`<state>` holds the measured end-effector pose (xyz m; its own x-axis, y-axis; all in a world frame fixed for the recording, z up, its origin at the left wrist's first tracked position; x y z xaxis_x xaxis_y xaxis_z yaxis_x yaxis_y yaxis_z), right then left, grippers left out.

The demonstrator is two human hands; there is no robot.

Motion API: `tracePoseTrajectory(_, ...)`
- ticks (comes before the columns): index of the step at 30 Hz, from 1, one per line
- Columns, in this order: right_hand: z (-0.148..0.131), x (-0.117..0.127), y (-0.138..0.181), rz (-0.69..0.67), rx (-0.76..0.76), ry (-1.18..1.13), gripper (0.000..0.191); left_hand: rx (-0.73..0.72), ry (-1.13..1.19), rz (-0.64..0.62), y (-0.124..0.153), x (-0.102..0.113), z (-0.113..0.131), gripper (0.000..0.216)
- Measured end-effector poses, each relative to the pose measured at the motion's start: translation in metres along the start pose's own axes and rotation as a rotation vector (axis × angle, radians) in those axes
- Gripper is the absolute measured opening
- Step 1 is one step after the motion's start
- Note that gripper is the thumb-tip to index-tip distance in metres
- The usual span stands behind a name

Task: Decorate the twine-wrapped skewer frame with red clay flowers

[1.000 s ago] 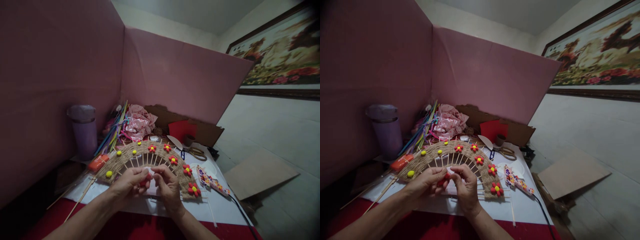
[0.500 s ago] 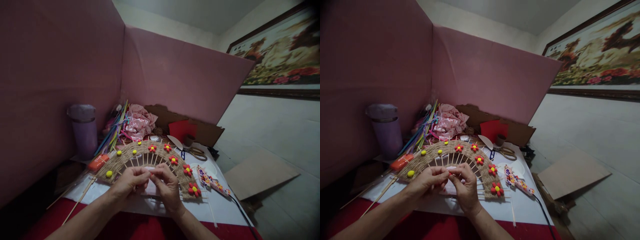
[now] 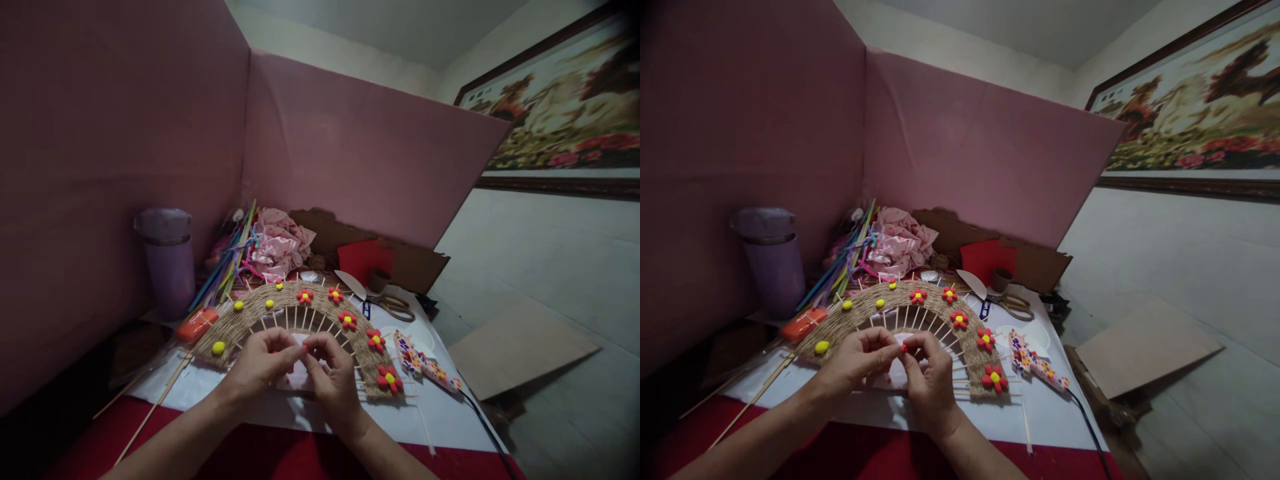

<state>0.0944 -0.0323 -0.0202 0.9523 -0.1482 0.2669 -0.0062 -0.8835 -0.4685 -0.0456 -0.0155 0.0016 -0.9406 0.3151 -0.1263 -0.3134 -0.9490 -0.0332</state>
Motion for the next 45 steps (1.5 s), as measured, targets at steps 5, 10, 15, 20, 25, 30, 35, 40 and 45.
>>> tracePoseTrajectory(5, -0.004, 0.001, -0.002, -0.003, 0.125, 0.104, 0.004, -0.062, -0.057, -0.017, -0.002, 0.0, -0.003, 0.026)
tracePoseTrajectory(10, -0.005, 0.003, -0.001, -0.008, 0.198, 0.138, 0.006, -0.076, -0.1, 0.002, -0.003, 0.0, -0.005, 0.022)
tracePoseTrajectory(15, -0.006, 0.002, 0.0, -0.04, 0.267, 0.173, 0.012, -0.103, -0.153, 0.044, -0.003, 0.0, -0.003, 0.02)
tracePoseTrajectory(20, -0.005, 0.003, -0.001, -0.079, 0.294, 0.208, 0.015, -0.101, -0.138, 0.061, -0.004, 0.002, -0.005, 0.014)
tracePoseTrajectory(25, -0.006, 0.004, 0.0, -0.099, 0.343, 0.275, 0.015, -0.084, -0.142, 0.053, -0.007, 0.004, -0.012, 0.014)
tracePoseTrajectory(30, -0.009, 0.005, -0.001, -0.035, 0.254, 0.204, 0.007, 0.03, 0.042, 0.023, -0.003, 0.005, -0.003, 0.016)
tracePoseTrajectory(35, -0.004, 0.007, -0.003, 0.009, 0.089, 0.096, 0.009, 0.091, 0.344, 0.042, 0.0, 0.007, 0.009, 0.009)
tracePoseTrajectory(40, -0.002, 0.005, -0.003, -0.015, 0.068, 0.036, 0.017, 0.12, 0.324, 0.011, -0.001, 0.006, 0.005, 0.007)
tracePoseTrajectory(45, -0.002, 0.004, -0.004, -0.028, 0.071, 0.007, 0.015, 0.1, 0.373, -0.041, 0.001, 0.003, 0.005, 0.012)
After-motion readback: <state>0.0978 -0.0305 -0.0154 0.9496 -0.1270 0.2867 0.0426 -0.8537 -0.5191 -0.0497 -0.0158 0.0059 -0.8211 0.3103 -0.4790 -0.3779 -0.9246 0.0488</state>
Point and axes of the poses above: each hand's wrist, its own y-axis away from the middle knuckle, its own x-axis out of the back of the hand, z = x × y, the point moved 1 cm from there along -y, towards the middle knuckle, and after that the axes turned 5 degrees about -x, right-handed, at the moved point
